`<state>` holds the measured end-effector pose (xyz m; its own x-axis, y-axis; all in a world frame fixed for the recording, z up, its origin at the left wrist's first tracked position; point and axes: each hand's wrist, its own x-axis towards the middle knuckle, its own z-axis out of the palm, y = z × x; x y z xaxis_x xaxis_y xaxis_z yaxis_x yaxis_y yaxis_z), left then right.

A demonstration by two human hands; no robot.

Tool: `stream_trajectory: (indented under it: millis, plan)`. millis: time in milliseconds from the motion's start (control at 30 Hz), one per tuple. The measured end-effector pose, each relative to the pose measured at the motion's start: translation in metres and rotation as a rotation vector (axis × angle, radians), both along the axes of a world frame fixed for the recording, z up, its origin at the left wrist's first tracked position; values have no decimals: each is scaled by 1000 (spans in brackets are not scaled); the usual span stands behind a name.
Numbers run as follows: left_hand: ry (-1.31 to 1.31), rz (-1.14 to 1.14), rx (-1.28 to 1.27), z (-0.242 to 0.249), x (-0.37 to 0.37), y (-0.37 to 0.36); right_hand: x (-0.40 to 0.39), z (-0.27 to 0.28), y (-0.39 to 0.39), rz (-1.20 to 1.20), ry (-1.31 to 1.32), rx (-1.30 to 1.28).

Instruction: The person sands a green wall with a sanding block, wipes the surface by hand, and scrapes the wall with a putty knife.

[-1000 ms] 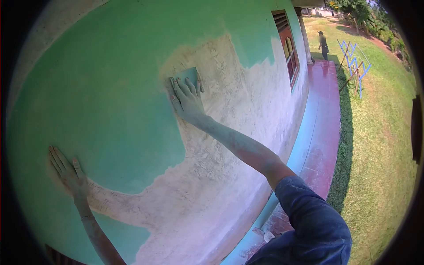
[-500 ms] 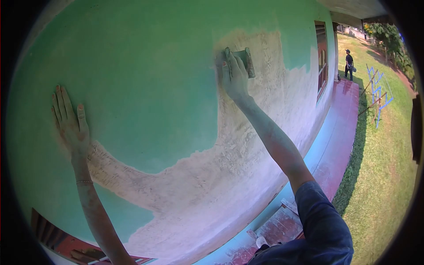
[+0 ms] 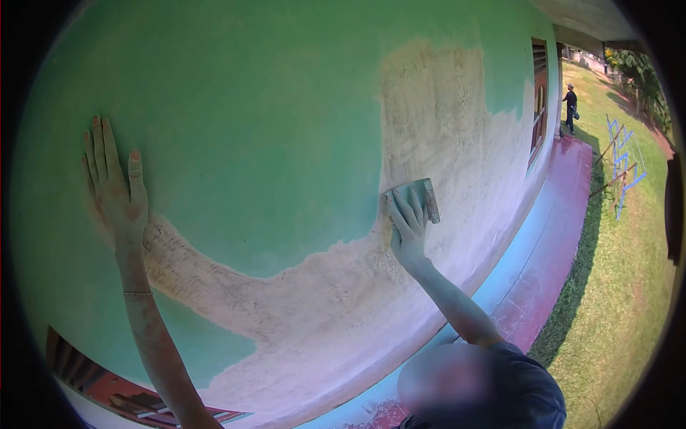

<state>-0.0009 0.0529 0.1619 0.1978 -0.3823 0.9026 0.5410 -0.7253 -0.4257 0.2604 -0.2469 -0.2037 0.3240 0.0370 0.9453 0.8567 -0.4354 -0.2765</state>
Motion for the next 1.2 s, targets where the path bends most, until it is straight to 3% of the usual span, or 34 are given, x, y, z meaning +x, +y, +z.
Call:
stream_trajectory:
  millis: [133,233,433,1200]
  plan:
    - [-11,51,12,-1,-1,-1,-33,-73,22,-2,142,-52]
    - [-11,51,17,-2,1,-4,-47,-81,36,-56,164,-2]
    - [8,-22,54,0,3,5,-54,-32,38,-110,193,48]
    - [15,-25,105,2,5,14,-53,-31,42,-154,189,16]
